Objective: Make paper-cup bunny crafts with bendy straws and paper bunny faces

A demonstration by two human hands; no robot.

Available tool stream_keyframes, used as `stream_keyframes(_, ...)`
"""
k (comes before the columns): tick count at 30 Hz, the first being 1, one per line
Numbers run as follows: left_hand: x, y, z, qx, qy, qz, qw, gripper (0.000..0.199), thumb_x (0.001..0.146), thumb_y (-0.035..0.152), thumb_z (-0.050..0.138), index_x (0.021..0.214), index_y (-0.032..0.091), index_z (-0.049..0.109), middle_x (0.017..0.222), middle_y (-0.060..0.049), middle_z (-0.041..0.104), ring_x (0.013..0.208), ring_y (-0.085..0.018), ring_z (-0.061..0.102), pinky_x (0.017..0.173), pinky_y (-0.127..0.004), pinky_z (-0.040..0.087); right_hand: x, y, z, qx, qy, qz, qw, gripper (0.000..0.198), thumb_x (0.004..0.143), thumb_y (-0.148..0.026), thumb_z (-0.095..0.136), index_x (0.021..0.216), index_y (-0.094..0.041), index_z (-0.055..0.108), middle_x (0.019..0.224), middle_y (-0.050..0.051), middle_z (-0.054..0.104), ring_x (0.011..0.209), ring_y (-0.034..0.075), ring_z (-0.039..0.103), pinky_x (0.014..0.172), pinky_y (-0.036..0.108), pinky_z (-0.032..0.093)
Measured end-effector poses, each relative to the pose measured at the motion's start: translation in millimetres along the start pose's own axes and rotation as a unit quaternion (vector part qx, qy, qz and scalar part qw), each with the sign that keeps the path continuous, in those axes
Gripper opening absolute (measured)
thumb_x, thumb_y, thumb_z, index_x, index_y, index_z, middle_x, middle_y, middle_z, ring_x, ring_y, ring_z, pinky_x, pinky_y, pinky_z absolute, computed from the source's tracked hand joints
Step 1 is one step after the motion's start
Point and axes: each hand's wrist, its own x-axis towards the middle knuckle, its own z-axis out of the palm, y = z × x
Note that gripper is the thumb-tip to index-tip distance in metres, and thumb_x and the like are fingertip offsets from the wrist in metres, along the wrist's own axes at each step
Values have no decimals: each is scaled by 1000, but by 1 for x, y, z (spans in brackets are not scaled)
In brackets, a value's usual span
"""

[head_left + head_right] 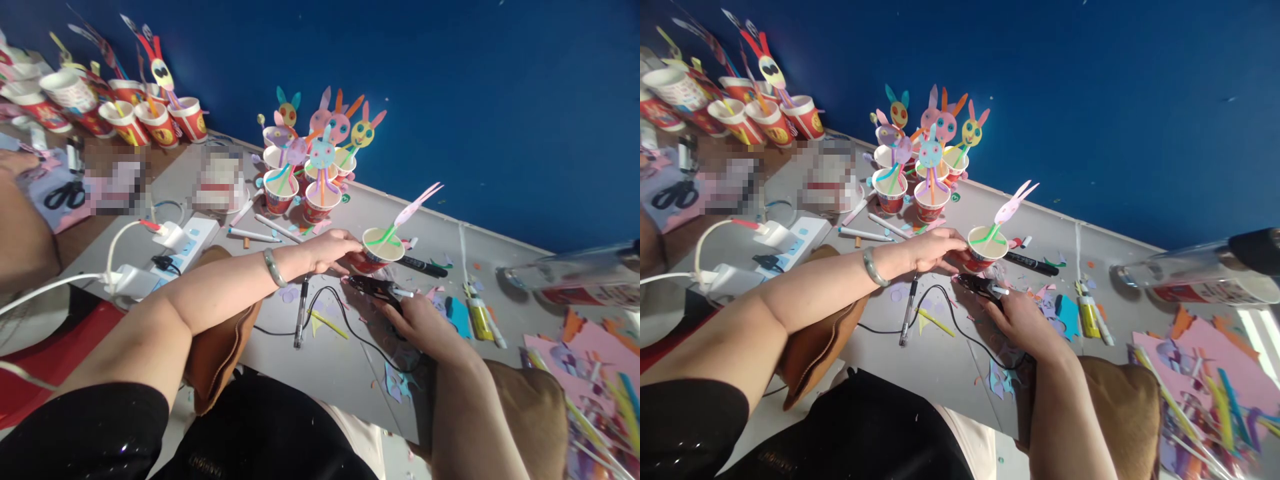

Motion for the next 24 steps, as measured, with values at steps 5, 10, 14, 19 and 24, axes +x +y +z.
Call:
stream_keyframes(5,-5,2,5,-16,7,-12,1000,9,93,19,58,87,19,52,82,-1,67,76,-13,67,67,-25,53,1,-1,-1,-8,-3,6,1000,41,100,-42,37,83,-20,67,50,5,58,50,22,56,52,32,33)
stream_keyframes(10,-10,4,7,6,24,-7,1000,9,93,19,59,86,19,53,86,-1,66,76,-12,64,63,-23,50,0,0,-1,-5,-6,7,1000,40,100,-41,37,77,-21,64,47,5,56,46,20,52,52,32,32)
stream_keyframes(14,-11,4,8,4,26,-15,1000,9,93,19,59,86,19,53,85,0,66,76,-12,64,63,-23,50,0,0,-1,-7,-8,14,1000,40,99,-41,39,73,-21,62,50,6,59,47,20,52,52,33,32)
stream_keyframes(19,-8,3,9,-14,11,-24,1000,8,94,18,59,88,18,52,83,-1,66,73,-11,65,60,-23,49,1,-2,-1,14,-9,5,1000,37,100,-40,40,78,-20,63,59,7,66,50,20,55,54,32,34)
stream_keyframes(24,-8,2,8,-22,3,-17,1000,8,94,16,59,89,17,53,80,-1,67,77,-11,66,63,-21,50,1,0,0,-3,-7,9,1000,37,100,-40,40,83,-19,66,54,6,62,47,20,53,53,32,33)
